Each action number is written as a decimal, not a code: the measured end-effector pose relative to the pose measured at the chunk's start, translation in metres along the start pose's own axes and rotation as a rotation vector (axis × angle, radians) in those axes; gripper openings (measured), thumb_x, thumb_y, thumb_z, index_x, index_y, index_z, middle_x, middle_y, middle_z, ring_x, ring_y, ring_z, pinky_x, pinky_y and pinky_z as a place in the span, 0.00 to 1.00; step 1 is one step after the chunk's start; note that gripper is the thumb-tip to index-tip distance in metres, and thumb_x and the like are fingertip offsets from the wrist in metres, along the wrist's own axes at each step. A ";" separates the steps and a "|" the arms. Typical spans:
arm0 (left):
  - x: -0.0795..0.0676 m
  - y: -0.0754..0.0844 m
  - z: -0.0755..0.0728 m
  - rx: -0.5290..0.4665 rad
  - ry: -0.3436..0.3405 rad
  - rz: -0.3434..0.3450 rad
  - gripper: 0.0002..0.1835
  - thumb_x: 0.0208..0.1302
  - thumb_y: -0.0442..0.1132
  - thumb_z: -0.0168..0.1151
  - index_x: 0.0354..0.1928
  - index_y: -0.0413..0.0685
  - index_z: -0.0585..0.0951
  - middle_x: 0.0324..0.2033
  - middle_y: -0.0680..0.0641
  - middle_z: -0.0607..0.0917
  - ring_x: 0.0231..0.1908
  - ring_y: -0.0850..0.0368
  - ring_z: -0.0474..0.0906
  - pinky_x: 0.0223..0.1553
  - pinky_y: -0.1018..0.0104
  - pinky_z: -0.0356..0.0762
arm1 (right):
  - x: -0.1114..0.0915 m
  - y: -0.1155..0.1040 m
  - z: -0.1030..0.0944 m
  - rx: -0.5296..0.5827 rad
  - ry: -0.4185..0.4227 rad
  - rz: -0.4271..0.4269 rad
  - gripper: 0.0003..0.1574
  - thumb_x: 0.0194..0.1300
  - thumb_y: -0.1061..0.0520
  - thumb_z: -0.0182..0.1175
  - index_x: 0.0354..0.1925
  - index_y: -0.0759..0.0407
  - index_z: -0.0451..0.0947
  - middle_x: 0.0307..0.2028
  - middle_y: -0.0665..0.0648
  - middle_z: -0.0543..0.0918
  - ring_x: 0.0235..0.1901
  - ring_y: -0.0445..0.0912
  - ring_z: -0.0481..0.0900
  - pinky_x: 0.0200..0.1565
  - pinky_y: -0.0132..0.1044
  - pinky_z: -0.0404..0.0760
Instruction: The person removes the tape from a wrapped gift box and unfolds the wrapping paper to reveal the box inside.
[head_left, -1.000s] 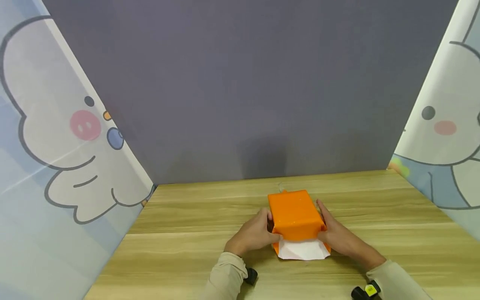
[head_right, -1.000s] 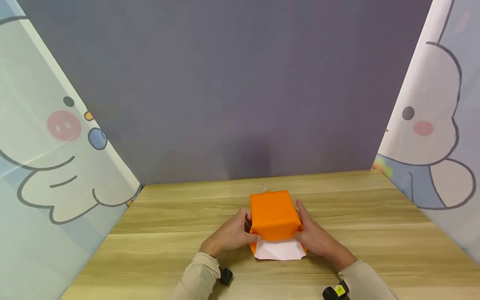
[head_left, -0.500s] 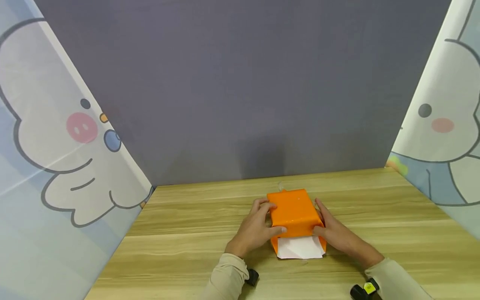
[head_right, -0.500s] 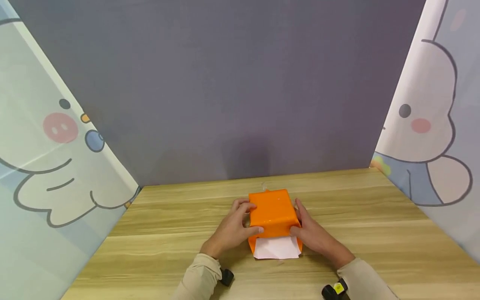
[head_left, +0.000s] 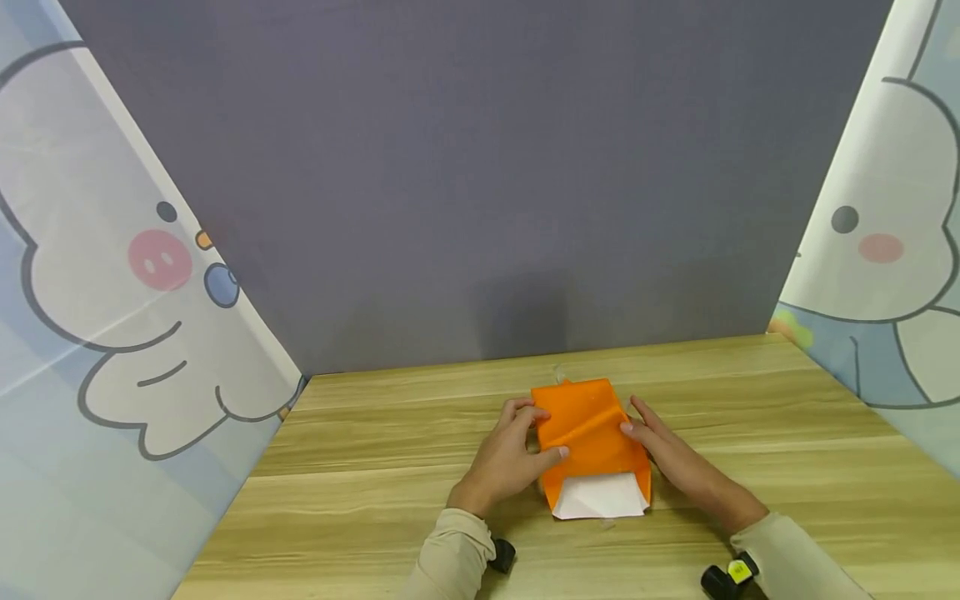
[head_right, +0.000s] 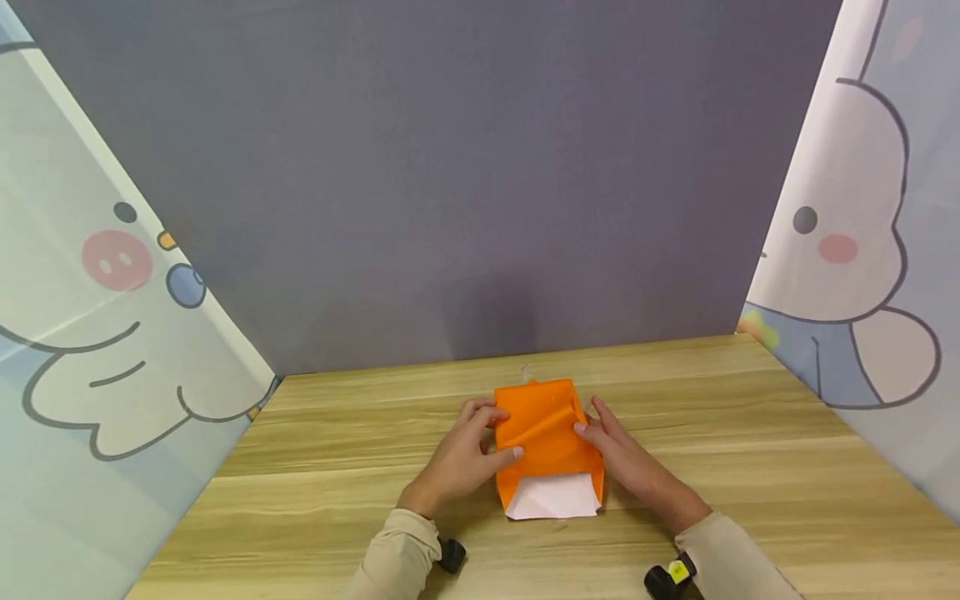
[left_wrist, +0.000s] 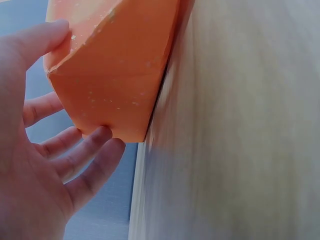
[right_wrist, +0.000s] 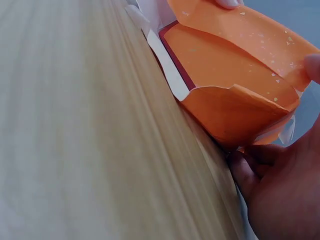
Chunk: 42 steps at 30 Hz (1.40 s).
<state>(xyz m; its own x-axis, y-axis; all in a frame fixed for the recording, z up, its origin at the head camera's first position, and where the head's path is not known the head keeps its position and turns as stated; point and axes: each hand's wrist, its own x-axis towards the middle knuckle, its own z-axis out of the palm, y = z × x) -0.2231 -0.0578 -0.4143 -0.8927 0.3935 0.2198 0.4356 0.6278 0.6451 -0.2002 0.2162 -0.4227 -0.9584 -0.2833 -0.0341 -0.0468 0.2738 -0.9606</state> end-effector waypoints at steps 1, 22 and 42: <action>0.000 0.000 0.000 -0.003 0.000 -0.003 0.33 0.61 0.69 0.63 0.61 0.59 0.76 0.69 0.57 0.63 0.60 0.50 0.73 0.58 0.50 0.73 | 0.000 0.000 0.000 -0.001 0.004 0.004 0.51 0.79 0.41 0.44 0.79 0.61 0.26 0.77 0.72 0.37 0.75 0.68 0.42 0.70 0.65 0.43; -0.001 -0.002 0.001 -0.036 0.005 -0.022 0.27 0.63 0.67 0.61 0.59 0.64 0.75 0.66 0.60 0.64 0.56 0.58 0.73 0.53 0.60 0.74 | 0.002 0.002 -0.003 0.036 0.023 0.003 0.48 0.81 0.38 0.37 0.78 0.67 0.33 0.77 0.72 0.40 0.74 0.66 0.47 0.70 0.61 0.51; -0.002 -0.001 -0.007 -0.086 -0.010 -0.006 0.26 0.66 0.61 0.62 0.59 0.57 0.75 0.62 0.59 0.67 0.51 0.61 0.75 0.53 0.60 0.76 | 0.007 0.010 -0.005 0.023 0.040 -0.008 0.50 0.77 0.44 0.52 0.76 0.71 0.39 0.74 0.74 0.52 0.71 0.65 0.60 0.65 0.50 0.69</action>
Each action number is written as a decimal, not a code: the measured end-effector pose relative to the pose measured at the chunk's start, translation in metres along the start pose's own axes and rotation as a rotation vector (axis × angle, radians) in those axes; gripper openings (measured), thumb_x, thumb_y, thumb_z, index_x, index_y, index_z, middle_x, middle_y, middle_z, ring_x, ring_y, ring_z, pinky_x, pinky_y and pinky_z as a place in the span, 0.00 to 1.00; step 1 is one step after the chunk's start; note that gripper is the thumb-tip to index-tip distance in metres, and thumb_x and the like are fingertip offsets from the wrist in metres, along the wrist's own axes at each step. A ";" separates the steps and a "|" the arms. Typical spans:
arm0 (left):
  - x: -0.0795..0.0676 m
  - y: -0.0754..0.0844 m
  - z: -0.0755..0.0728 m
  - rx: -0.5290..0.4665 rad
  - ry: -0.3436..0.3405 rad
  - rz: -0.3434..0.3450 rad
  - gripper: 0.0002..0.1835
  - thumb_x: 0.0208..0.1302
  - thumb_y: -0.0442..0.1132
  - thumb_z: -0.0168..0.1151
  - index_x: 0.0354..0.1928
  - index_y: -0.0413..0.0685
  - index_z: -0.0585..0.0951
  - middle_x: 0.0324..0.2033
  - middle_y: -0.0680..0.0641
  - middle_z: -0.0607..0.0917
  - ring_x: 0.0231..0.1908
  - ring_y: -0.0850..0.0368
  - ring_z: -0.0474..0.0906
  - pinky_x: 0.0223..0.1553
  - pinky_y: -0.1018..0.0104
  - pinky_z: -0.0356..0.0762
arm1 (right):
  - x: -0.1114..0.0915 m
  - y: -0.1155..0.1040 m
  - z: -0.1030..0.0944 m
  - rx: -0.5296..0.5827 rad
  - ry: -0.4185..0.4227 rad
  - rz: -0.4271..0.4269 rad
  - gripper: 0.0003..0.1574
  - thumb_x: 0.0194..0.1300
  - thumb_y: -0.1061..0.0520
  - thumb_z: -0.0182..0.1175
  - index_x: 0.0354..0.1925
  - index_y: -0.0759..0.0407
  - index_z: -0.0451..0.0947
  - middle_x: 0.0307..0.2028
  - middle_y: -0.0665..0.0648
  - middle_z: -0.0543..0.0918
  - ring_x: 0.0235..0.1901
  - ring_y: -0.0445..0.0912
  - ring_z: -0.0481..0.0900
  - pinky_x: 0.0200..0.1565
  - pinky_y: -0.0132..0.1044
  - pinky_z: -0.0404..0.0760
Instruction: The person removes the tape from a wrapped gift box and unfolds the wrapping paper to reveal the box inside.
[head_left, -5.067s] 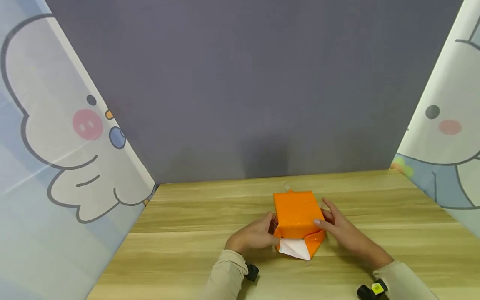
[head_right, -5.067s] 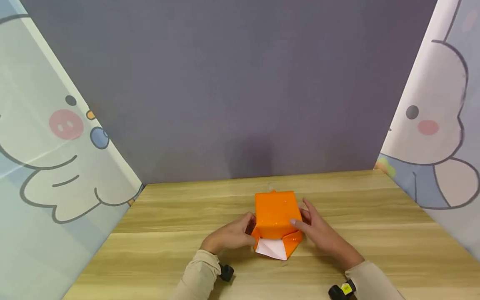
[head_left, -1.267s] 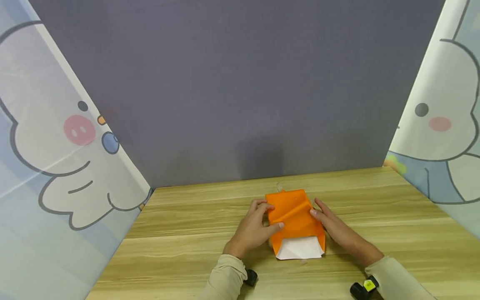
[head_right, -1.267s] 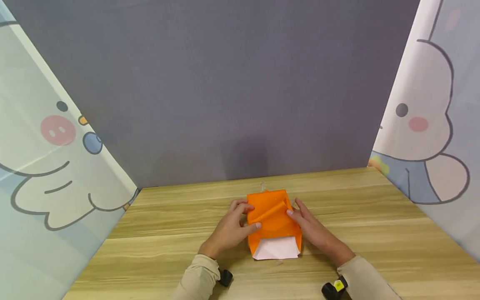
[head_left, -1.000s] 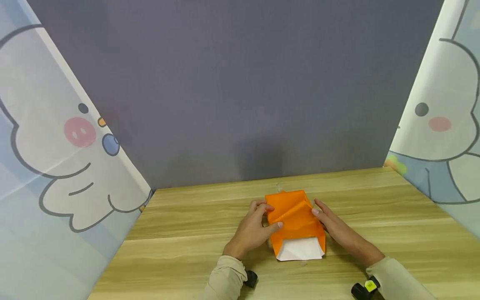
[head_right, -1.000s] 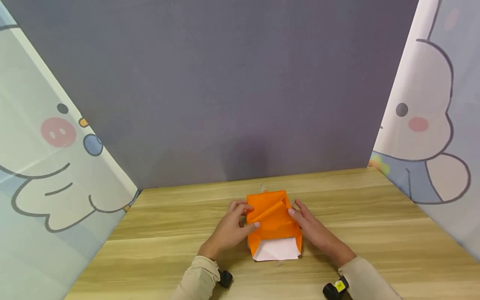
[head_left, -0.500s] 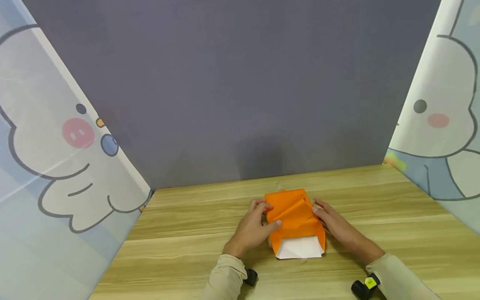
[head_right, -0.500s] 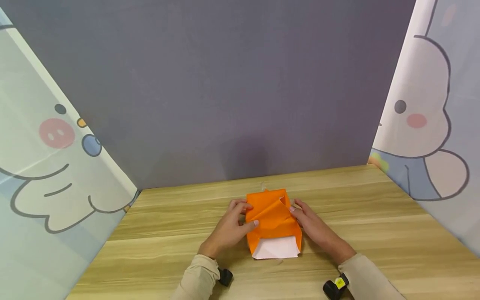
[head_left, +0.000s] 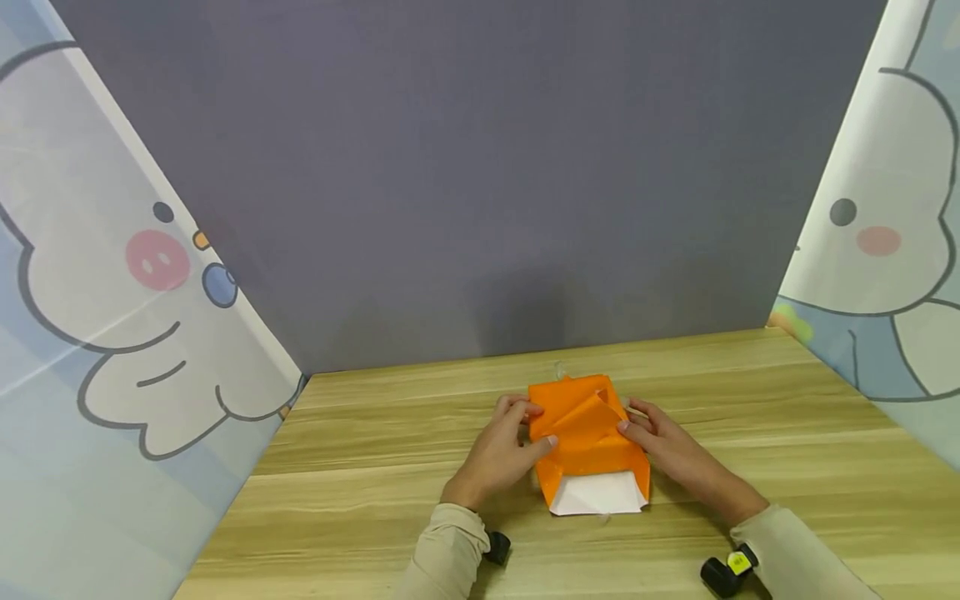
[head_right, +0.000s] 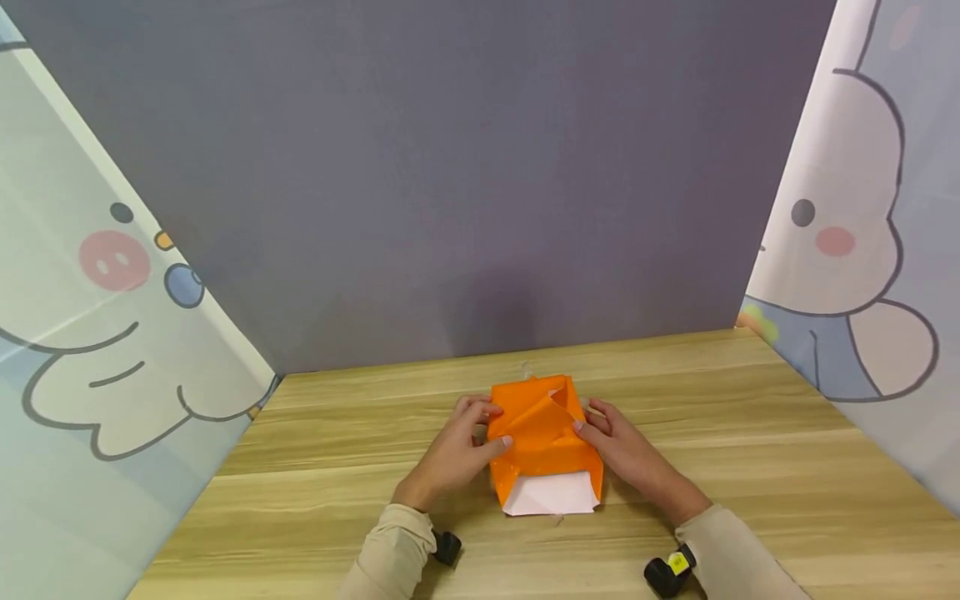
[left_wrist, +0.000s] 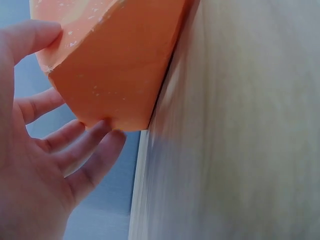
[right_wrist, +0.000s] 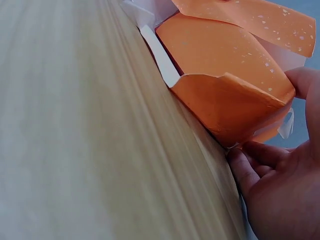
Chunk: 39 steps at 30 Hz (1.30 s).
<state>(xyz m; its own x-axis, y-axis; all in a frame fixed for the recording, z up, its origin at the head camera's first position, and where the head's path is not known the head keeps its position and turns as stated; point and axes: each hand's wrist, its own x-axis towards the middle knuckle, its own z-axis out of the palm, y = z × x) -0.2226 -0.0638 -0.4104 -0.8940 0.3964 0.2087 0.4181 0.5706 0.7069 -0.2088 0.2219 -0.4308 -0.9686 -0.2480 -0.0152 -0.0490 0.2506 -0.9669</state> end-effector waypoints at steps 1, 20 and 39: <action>0.000 0.000 0.001 0.020 0.006 0.012 0.26 0.65 0.60 0.63 0.60 0.57 0.75 0.63 0.58 0.67 0.54 0.60 0.74 0.54 0.59 0.75 | 0.000 0.000 0.000 -0.006 -0.004 -0.004 0.50 0.78 0.45 0.52 0.76 0.71 0.39 0.74 0.75 0.52 0.71 0.65 0.60 0.64 0.48 0.70; 0.001 0.023 0.019 0.377 0.171 0.457 0.48 0.51 0.28 0.59 0.76 0.66 0.63 0.73 0.36 0.57 0.72 0.43 0.54 0.66 0.46 0.65 | -0.010 0.003 0.000 -0.058 0.023 -0.008 0.49 0.76 0.47 0.55 0.75 0.72 0.42 0.72 0.77 0.57 0.69 0.65 0.64 0.62 0.50 0.73; 0.001 0.035 -0.026 0.095 0.280 0.324 0.13 0.76 0.45 0.53 0.34 0.52 0.84 0.57 0.51 0.81 0.62 0.58 0.71 0.62 0.55 0.71 | -0.002 -0.004 0.003 -0.078 0.043 -0.061 0.48 0.77 0.46 0.55 0.75 0.73 0.43 0.71 0.76 0.59 0.68 0.64 0.65 0.62 0.46 0.73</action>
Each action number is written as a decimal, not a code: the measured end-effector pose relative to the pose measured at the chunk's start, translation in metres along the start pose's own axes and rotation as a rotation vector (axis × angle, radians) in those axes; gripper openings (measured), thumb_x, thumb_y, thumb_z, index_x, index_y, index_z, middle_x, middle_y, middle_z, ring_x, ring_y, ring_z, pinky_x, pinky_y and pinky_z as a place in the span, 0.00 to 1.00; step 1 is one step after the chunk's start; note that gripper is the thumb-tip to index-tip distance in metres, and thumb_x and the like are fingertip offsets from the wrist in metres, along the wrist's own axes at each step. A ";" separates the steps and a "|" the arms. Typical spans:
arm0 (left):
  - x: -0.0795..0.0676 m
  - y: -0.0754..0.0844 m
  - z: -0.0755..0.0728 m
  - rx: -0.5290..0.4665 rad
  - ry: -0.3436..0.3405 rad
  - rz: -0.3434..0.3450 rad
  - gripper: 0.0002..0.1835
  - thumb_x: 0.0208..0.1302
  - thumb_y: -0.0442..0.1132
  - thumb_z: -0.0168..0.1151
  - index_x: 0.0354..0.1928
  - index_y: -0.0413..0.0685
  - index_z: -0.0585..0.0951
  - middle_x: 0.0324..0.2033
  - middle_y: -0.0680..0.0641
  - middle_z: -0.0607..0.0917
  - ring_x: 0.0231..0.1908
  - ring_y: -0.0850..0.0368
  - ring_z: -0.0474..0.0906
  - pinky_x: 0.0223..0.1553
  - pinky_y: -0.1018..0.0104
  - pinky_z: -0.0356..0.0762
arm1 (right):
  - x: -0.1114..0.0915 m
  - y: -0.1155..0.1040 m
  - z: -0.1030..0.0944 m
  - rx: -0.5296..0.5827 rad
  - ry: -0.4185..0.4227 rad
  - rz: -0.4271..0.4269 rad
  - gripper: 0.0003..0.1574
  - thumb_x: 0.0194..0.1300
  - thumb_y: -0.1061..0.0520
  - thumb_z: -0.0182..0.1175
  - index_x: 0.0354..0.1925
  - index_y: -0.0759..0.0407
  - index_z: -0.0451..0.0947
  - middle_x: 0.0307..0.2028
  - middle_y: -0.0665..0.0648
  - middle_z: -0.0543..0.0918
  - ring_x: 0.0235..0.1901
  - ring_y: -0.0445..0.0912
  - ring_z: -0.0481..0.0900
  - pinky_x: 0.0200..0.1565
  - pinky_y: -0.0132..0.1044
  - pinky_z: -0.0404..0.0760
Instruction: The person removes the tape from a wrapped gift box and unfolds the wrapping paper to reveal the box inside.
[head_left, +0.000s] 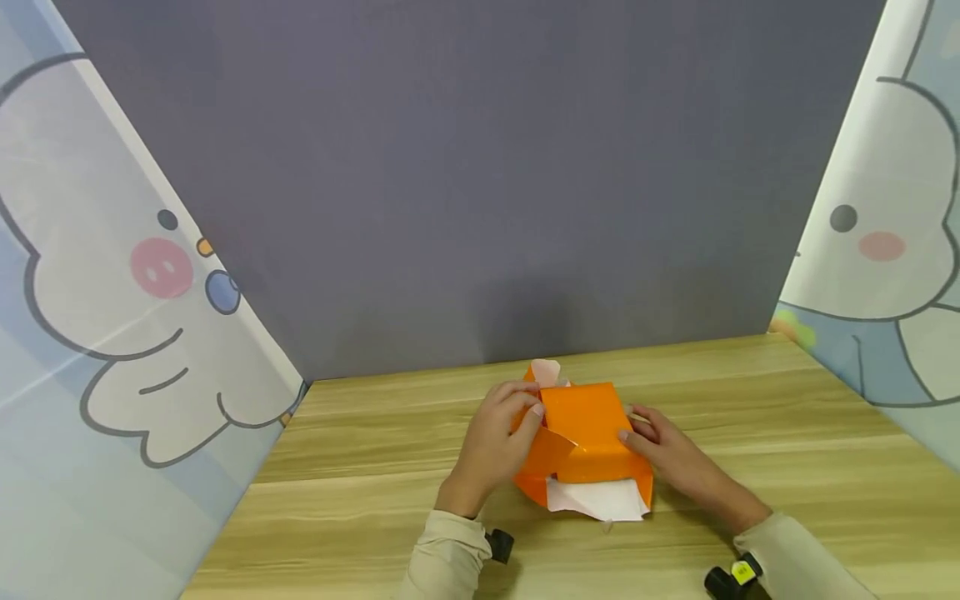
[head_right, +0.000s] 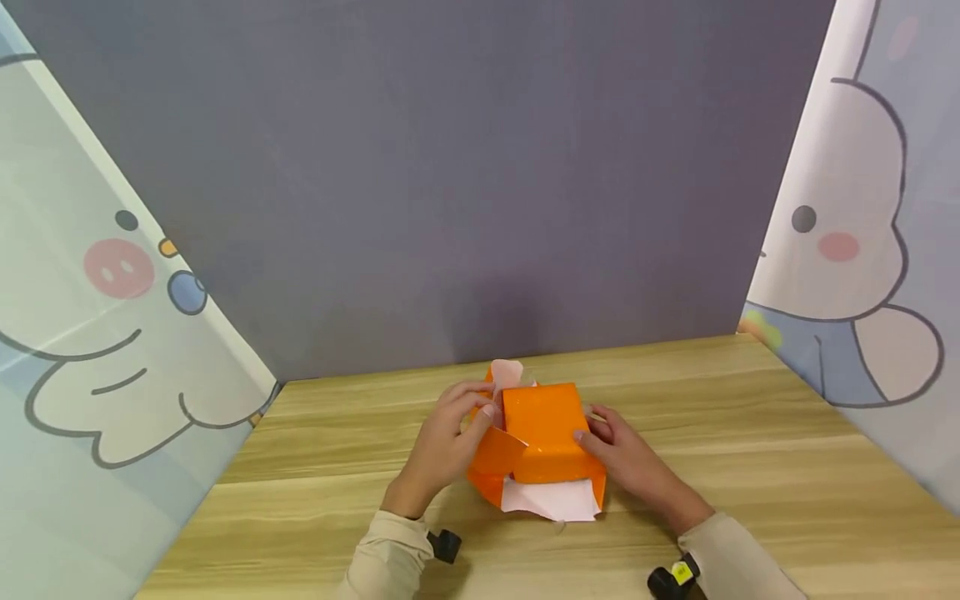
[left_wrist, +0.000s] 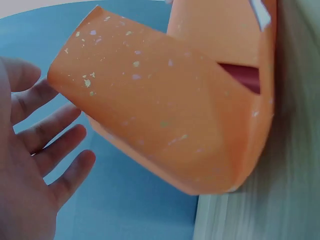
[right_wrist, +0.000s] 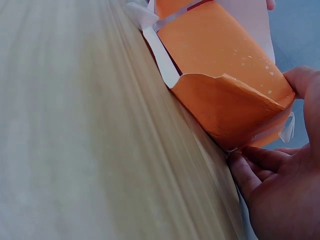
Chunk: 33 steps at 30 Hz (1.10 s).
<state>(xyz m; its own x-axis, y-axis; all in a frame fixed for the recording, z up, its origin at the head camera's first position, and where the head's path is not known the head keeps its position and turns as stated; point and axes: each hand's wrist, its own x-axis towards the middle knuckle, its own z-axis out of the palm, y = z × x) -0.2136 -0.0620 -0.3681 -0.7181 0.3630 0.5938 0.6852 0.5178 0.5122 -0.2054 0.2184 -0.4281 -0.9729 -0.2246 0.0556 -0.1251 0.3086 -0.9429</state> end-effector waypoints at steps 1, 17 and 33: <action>0.000 -0.001 -0.002 0.009 0.000 -0.014 0.13 0.76 0.45 0.54 0.33 0.53 0.83 0.56 0.51 0.81 0.61 0.58 0.72 0.61 0.55 0.72 | 0.000 0.000 0.001 0.003 -0.003 0.001 0.48 0.77 0.46 0.54 0.75 0.73 0.43 0.71 0.76 0.58 0.68 0.64 0.65 0.62 0.46 0.73; -0.001 -0.015 -0.033 0.030 -0.002 -0.106 0.07 0.68 0.38 0.64 0.31 0.54 0.80 0.55 0.48 0.82 0.54 0.56 0.78 0.47 0.56 0.81 | 0.003 0.003 0.001 0.016 -0.019 0.005 0.48 0.77 0.46 0.54 0.75 0.72 0.42 0.72 0.76 0.57 0.68 0.65 0.65 0.62 0.49 0.73; -0.007 -0.030 -0.073 0.124 -0.144 -0.277 0.08 0.71 0.42 0.62 0.41 0.50 0.88 0.41 0.56 0.82 0.42 0.58 0.79 0.45 0.57 0.78 | 0.003 0.001 0.000 0.001 -0.026 0.014 0.50 0.77 0.46 0.53 0.76 0.72 0.39 0.72 0.76 0.56 0.69 0.65 0.63 0.63 0.51 0.70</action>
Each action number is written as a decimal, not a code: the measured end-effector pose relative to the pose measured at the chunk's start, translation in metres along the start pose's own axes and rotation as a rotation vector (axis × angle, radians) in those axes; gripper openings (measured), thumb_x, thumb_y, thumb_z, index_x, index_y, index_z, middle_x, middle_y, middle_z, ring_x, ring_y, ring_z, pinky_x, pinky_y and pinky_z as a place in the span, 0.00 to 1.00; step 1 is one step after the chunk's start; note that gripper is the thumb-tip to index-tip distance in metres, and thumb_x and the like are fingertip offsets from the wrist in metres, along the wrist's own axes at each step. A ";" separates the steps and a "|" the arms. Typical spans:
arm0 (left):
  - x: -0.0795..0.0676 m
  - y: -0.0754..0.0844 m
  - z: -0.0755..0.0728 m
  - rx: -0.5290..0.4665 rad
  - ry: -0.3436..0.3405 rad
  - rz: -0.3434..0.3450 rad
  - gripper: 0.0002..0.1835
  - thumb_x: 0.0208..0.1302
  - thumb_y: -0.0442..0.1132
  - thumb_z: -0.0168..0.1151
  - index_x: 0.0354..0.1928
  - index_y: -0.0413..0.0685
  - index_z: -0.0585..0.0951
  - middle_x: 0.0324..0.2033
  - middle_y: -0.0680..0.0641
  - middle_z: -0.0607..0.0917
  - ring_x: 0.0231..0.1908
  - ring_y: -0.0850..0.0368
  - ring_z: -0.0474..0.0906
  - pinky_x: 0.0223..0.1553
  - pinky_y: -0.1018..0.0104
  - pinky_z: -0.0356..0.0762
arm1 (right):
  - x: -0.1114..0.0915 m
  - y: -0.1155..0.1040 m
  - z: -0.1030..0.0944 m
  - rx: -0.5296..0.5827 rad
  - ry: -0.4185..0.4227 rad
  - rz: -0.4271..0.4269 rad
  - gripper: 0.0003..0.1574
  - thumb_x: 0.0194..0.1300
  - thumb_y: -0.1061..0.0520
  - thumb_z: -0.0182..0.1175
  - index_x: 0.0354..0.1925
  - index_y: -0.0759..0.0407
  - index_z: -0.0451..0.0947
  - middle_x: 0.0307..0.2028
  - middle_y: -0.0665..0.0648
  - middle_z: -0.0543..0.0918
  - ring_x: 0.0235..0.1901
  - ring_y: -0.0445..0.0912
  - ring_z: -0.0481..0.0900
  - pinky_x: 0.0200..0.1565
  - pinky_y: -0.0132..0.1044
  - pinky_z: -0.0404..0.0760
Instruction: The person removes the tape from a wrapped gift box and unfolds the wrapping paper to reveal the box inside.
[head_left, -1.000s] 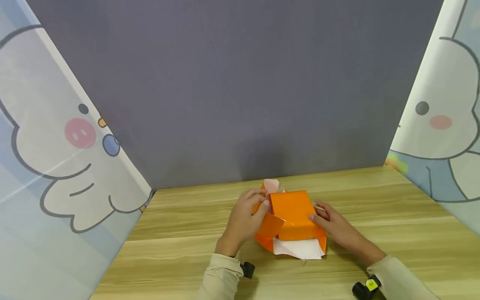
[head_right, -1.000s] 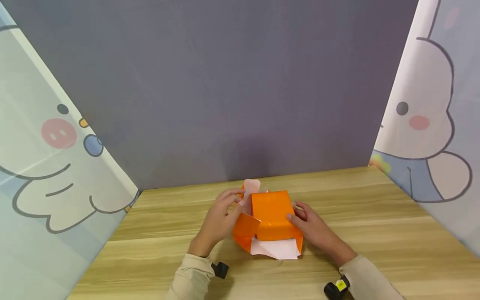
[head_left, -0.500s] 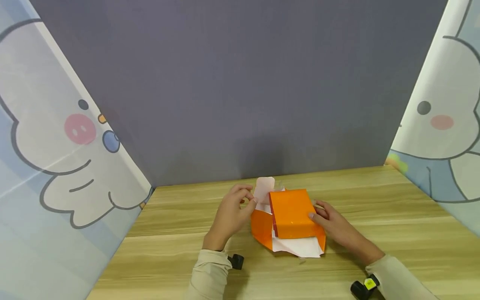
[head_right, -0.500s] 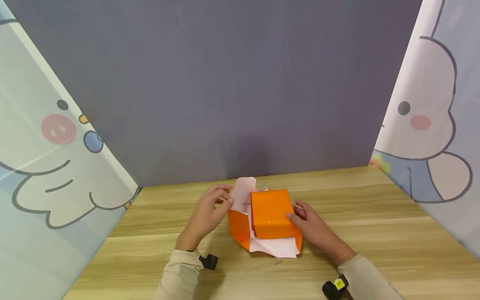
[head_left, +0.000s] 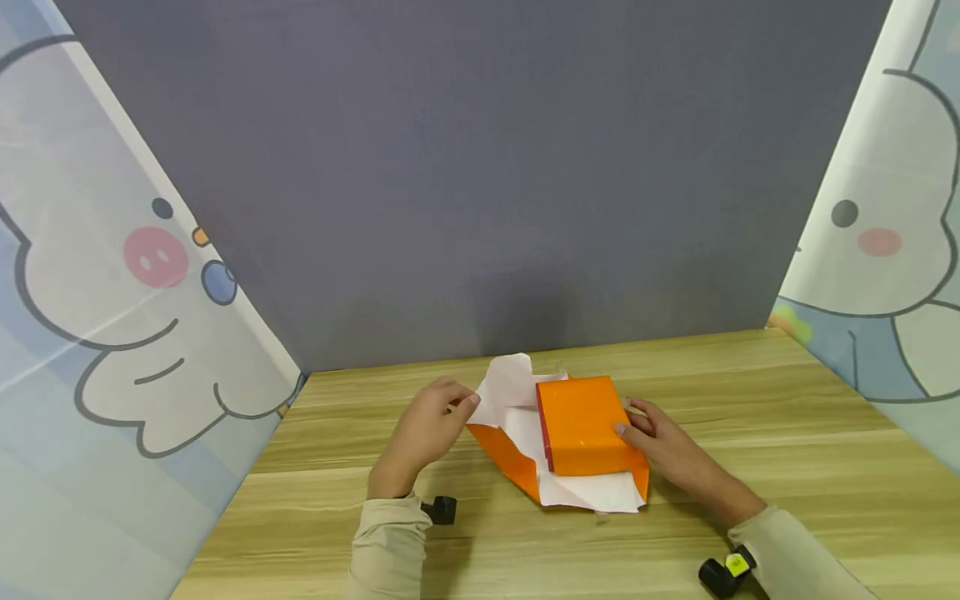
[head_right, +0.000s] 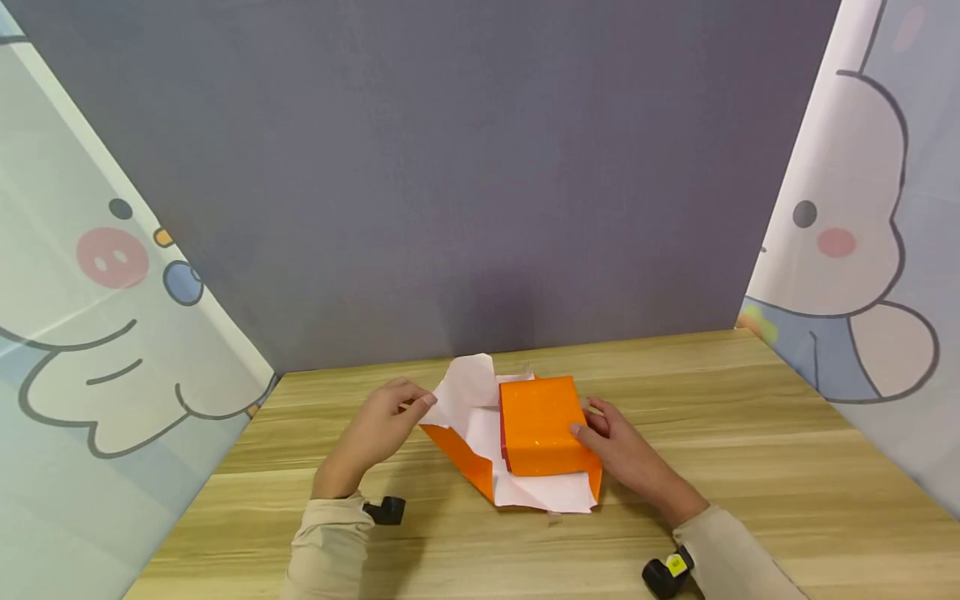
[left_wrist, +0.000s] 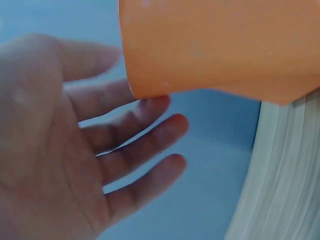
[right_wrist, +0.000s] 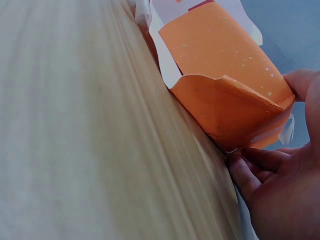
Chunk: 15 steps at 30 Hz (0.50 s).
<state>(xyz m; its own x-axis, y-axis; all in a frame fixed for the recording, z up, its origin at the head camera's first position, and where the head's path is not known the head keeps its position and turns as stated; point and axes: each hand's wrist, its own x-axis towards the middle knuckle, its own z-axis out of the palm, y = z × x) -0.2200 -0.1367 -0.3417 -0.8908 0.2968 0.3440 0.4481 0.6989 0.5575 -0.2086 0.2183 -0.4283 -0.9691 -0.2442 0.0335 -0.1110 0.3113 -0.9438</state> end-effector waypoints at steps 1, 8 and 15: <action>-0.001 -0.002 -0.002 -0.001 -0.011 -0.019 0.10 0.73 0.43 0.60 0.41 0.49 0.88 0.40 0.55 0.82 0.42 0.58 0.79 0.45 0.57 0.78 | 0.000 0.000 0.000 0.000 -0.003 -0.004 0.49 0.78 0.46 0.53 0.76 0.72 0.39 0.72 0.77 0.55 0.69 0.65 0.63 0.63 0.51 0.71; -0.005 -0.013 -0.011 0.030 -0.057 -0.137 0.11 0.71 0.45 0.62 0.37 0.50 0.89 0.36 0.54 0.80 0.37 0.58 0.76 0.41 0.58 0.76 | -0.001 -0.001 0.001 0.002 -0.013 -0.016 0.49 0.78 0.47 0.53 0.75 0.73 0.39 0.72 0.77 0.55 0.69 0.65 0.63 0.62 0.51 0.72; -0.010 -0.020 -0.018 0.003 -0.158 -0.194 0.14 0.62 0.41 0.70 0.47 0.42 0.87 0.38 0.51 0.81 0.38 0.57 0.76 0.42 0.59 0.77 | -0.002 0.000 -0.001 0.001 -0.013 -0.022 0.49 0.78 0.46 0.52 0.75 0.73 0.39 0.72 0.77 0.55 0.68 0.66 0.64 0.62 0.49 0.72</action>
<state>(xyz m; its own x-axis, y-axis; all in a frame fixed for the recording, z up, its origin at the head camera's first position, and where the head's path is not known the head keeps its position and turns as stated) -0.2193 -0.1654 -0.3426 -0.9609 0.2548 0.1085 0.2677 0.7546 0.5991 -0.2072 0.2195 -0.4283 -0.9634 -0.2632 0.0503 -0.1326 0.3049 -0.9431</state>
